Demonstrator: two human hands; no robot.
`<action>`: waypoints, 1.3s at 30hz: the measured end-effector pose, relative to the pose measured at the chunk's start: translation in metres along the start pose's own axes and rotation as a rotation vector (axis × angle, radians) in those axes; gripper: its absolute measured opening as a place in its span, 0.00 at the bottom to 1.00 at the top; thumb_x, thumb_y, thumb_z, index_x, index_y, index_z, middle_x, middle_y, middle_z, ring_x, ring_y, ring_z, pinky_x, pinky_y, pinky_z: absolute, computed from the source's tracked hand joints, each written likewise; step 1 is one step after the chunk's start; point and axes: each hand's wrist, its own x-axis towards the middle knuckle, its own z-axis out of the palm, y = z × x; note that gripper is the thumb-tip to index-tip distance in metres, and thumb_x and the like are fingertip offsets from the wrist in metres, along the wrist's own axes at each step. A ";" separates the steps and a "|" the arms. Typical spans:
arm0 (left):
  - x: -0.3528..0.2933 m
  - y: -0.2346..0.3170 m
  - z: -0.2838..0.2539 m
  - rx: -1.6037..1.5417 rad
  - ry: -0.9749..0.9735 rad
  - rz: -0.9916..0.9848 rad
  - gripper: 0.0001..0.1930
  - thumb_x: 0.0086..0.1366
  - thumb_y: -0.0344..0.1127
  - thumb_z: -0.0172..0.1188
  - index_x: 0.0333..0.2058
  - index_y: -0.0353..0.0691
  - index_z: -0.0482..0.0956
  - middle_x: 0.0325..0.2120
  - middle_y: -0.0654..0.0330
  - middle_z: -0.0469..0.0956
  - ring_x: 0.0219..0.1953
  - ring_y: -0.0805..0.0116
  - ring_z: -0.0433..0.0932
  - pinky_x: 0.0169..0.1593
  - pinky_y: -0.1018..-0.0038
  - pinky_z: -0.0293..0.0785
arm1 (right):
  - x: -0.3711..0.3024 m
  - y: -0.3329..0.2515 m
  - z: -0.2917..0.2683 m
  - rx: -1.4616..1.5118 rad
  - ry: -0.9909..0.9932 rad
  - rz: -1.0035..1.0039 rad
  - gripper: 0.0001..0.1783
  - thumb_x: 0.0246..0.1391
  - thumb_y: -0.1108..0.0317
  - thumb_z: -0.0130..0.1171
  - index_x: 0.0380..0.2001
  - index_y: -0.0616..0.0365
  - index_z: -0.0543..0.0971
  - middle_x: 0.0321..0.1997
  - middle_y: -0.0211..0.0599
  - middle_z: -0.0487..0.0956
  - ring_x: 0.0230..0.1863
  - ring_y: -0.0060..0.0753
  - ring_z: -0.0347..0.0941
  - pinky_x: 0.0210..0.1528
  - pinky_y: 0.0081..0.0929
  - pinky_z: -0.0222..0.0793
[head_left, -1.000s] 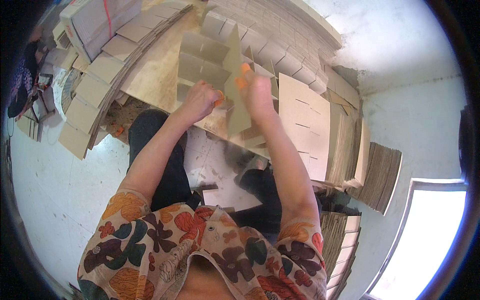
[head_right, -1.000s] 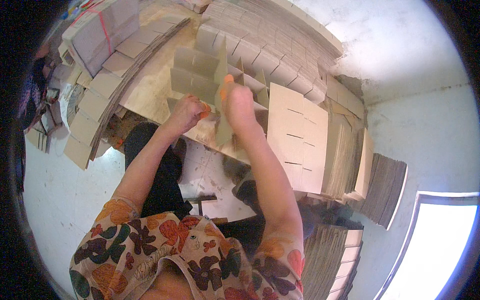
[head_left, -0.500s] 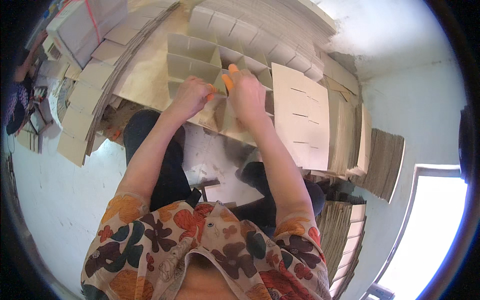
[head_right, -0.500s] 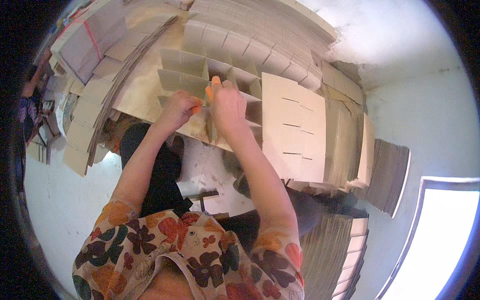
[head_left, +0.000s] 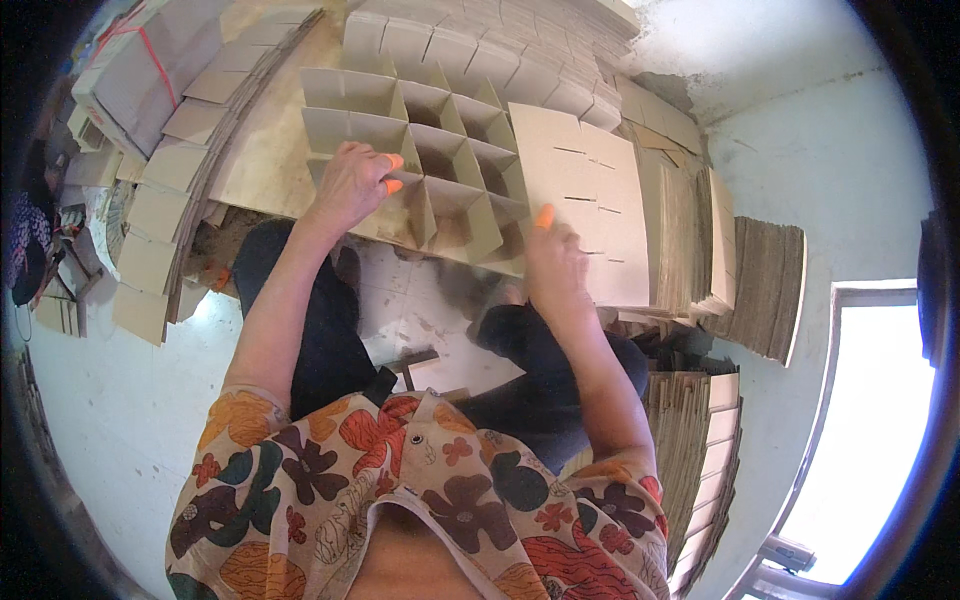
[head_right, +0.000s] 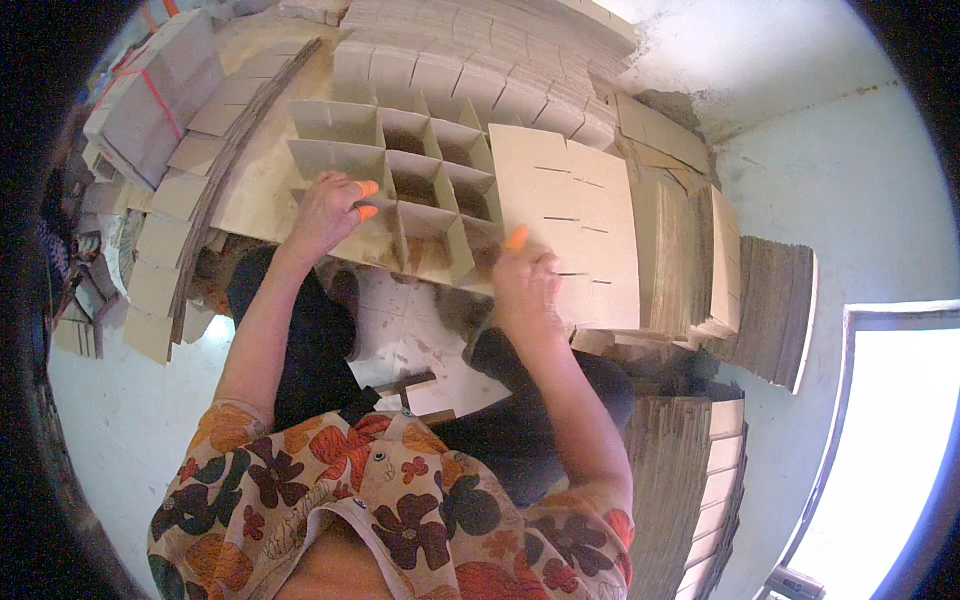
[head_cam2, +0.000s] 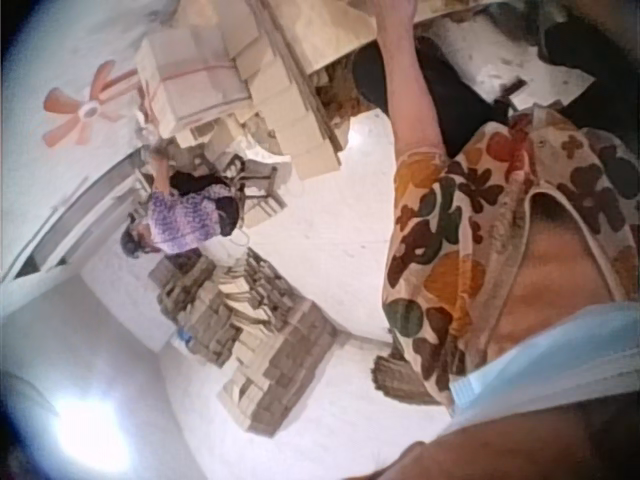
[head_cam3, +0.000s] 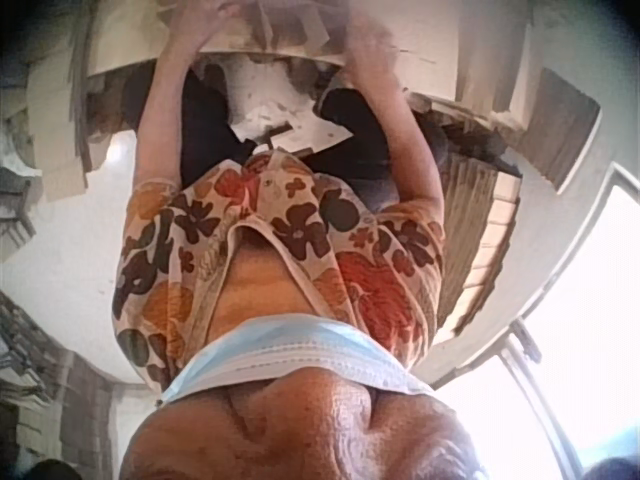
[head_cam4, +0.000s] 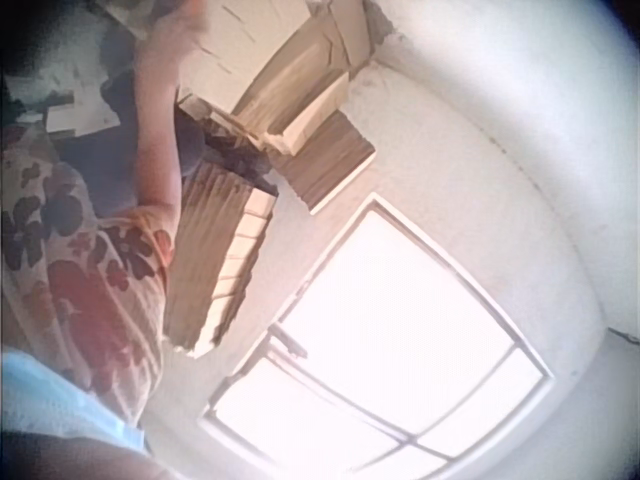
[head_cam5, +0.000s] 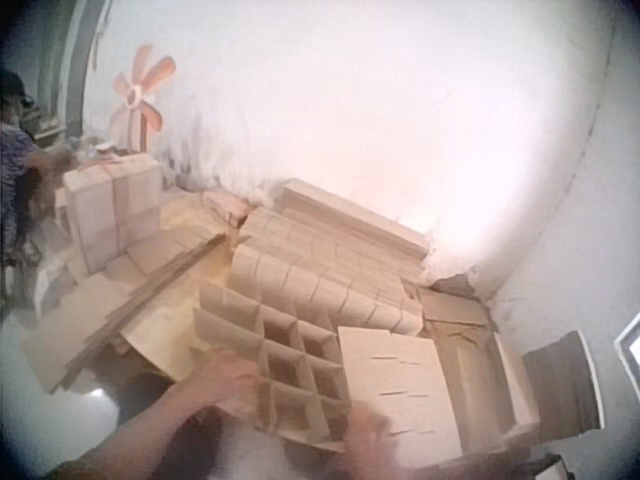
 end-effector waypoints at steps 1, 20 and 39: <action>-0.002 0.000 -0.005 -0.003 0.012 -0.044 0.17 0.45 0.34 0.67 0.37 0.39 0.79 0.31 0.55 0.79 0.37 0.58 0.75 0.46 0.64 0.67 | -0.001 0.003 -0.005 -0.047 0.017 -0.016 0.32 0.38 0.75 0.61 0.51 0.71 0.67 0.34 0.47 0.74 0.38 0.42 0.75 0.24 0.33 0.74; -0.043 -0.053 -0.021 -0.290 0.336 -0.207 0.11 0.51 0.24 0.64 0.36 0.38 0.79 0.28 0.56 0.76 0.30 0.61 0.74 0.33 0.72 0.71 | 0.079 -0.099 -0.110 0.937 0.451 -0.151 0.25 0.48 0.75 0.58 0.51 0.69 0.69 0.18 0.55 0.72 0.17 0.47 0.70 0.21 0.34 0.67; -0.039 -0.050 -0.021 -0.254 0.294 -0.281 0.05 0.51 0.27 0.63 0.29 0.38 0.78 0.24 0.54 0.74 0.30 0.55 0.74 0.33 0.66 0.71 | 0.110 -0.121 -0.096 0.897 0.509 -0.256 0.15 0.45 0.79 0.56 0.40 0.69 0.72 0.23 0.58 0.74 0.24 0.53 0.73 0.26 0.37 0.69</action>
